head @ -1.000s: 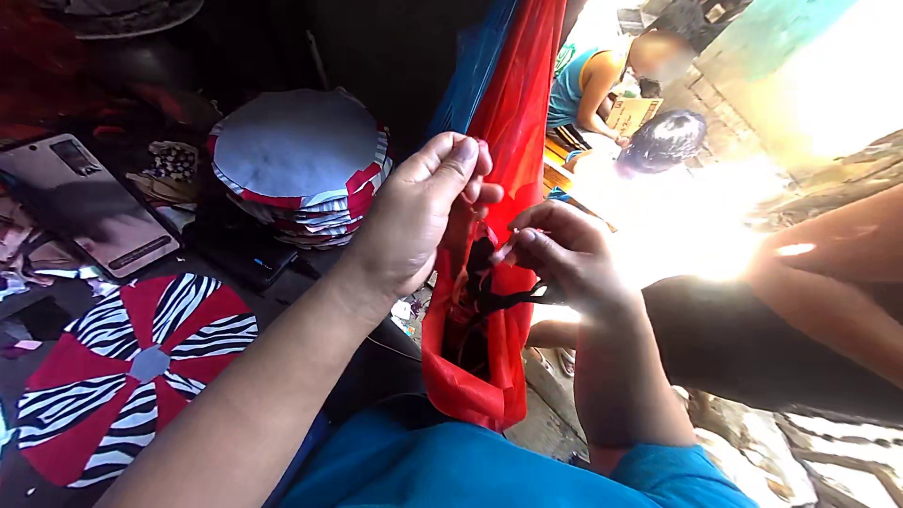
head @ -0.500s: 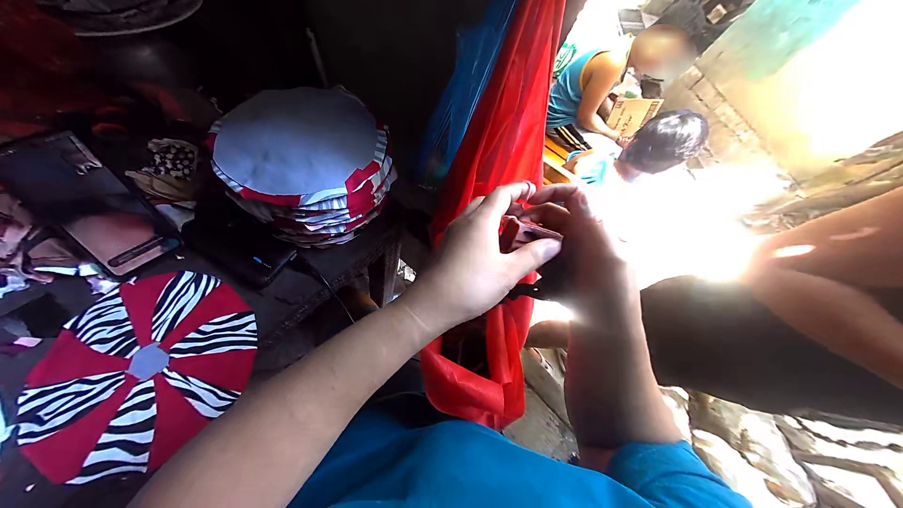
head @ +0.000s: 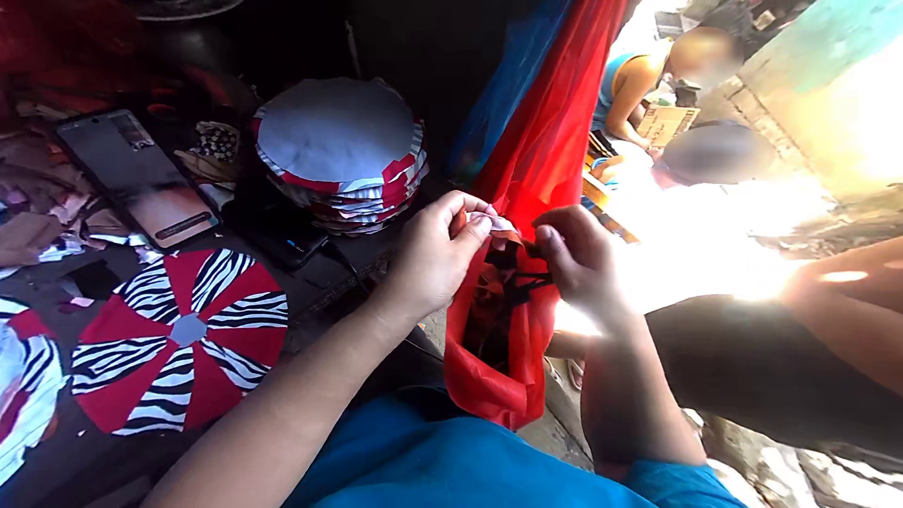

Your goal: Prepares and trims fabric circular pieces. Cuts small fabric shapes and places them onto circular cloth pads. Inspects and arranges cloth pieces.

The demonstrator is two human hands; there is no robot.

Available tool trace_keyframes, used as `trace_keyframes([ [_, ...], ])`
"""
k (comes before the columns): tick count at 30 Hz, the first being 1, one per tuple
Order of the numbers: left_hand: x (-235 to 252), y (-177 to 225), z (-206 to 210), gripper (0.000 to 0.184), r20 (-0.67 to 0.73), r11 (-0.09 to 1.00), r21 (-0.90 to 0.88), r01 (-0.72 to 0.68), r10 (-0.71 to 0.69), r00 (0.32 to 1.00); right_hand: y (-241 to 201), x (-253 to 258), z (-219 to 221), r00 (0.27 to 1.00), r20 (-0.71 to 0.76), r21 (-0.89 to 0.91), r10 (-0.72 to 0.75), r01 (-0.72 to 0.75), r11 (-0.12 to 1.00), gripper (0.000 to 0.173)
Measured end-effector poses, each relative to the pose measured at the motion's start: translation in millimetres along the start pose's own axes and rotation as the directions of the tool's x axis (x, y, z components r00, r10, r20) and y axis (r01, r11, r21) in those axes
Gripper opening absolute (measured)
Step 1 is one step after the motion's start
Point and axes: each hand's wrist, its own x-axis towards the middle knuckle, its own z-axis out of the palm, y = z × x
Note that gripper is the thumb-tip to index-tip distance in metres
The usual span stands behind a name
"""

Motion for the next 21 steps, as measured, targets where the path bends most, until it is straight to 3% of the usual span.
trace_keyframes([
  [3, -13, -3, -1, 0.015, 0.037, 0.989, -0.147, 0.002, 0.004, 0.999, -2, -1, 16, 0.976, 0.218, -0.227, 0.012, 0.039, 0.973, 0.019],
  [6, -33, -5, -11, 0.016, 0.059, 0.96, -0.277, 0.041, -0.025, 0.998, 8, -8, 28, 0.913, 0.388, -0.241, -0.129, 0.236, 0.941, 0.02],
  [10, -71, -21, -50, 0.017, -0.032, 0.941, -0.337, 0.0, -0.012, 0.999, -7, -8, 16, 0.952, 0.21, -0.257, -0.223, 0.274, 0.927, 0.024],
  [14, -112, -45, -108, 0.018, -0.293, 0.976, -0.21, -0.062, -0.002, 0.956, -40, -8, 20, 0.953, -0.022, -0.169, -0.303, 0.295, 0.94, 0.024],
  [17, -133, -54, -151, 0.022, -0.474, 0.984, -0.167, -0.056, -0.03, 0.88, -73, 9, 35, 0.89, 0.059, -0.078, -0.452, 0.455, 0.887, 0.021],
  [21, -142, -55, -187, 0.018, -0.609, 0.991, -0.128, -0.044, -0.043, 0.792, -132, 55, 80, 0.736, 0.291, -0.023, -0.611, 0.644, 0.765, 0.018],
])
